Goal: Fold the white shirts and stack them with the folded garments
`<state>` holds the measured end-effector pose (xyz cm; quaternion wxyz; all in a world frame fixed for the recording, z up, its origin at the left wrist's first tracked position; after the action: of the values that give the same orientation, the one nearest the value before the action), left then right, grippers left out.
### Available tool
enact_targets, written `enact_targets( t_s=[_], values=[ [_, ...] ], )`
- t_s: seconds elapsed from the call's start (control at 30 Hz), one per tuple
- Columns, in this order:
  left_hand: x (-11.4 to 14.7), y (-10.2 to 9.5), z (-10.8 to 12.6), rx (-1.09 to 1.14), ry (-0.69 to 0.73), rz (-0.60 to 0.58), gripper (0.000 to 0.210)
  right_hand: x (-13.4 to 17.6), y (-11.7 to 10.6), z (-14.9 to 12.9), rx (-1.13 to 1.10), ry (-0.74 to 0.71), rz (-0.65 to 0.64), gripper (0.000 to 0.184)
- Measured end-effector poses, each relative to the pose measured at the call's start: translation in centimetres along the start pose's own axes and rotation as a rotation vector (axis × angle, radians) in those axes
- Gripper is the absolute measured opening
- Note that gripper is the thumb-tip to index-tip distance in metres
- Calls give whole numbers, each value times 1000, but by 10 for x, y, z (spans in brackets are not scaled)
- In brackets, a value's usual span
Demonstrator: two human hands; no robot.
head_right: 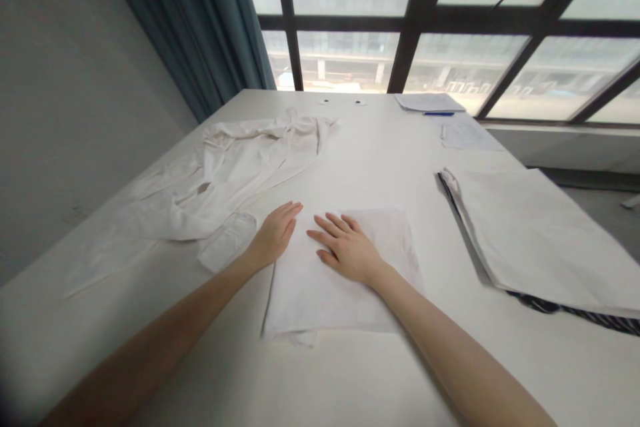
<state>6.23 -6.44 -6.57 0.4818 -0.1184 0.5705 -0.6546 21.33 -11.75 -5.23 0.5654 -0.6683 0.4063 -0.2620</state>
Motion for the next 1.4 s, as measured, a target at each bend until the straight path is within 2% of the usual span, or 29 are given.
enact_targets(
  t_s=[0.13,0.27,0.37,0.47,0.57,0.7,0.77,0.83,0.93,1.03,1.1,1.17,1.4],
  values=[
    [-1,-16,-23,107,-131,163,33,1,-3,1,-64,5,45,42],
    [-2,-24,-27,159,-187,188,23,1,-10,5,-157,48,147,38],
    [-4,-26,-21,428,-259,223,22,3,-16,16,-241,134,284,38],
    [-2,-31,-6,706,-301,334,27,6,-22,27,-305,196,424,41],
    [3,-38,21,760,-191,439,35,8,-26,28,-323,178,484,47],
    [14,-33,63,653,132,383,48,8,-27,16,-313,44,436,48],
    [18,-27,72,641,209,350,56,8,-27,12,-305,8,409,41],
    [19,-22,71,627,180,337,59,7,-28,11,-307,7,394,33],
    [19,-20,61,555,43,338,58,6,-27,10,-314,23,358,28],
    [18,-21,54,444,-52,286,43,3,-25,9,-309,31,302,28],
    [16,-22,52,358,-62,236,28,3,-24,8,-307,41,271,27],
    [14,-23,50,289,-55,213,23,2,-23,8,-300,57,254,27],
    [12,-30,43,277,-10,316,41,2,-22,6,-205,74,236,35]
  ],
)
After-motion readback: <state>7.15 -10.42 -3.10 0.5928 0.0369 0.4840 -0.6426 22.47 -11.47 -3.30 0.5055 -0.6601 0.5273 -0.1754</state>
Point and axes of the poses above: each hand's wrist, its own x-axis away from the middle knuckle, its own y-axis out of the palm, z = x × y, the point moved 7 cm from there along -x, towards the middle knuckle, and after that the axes turned 7 degrees about y, right-handed, at the moved point
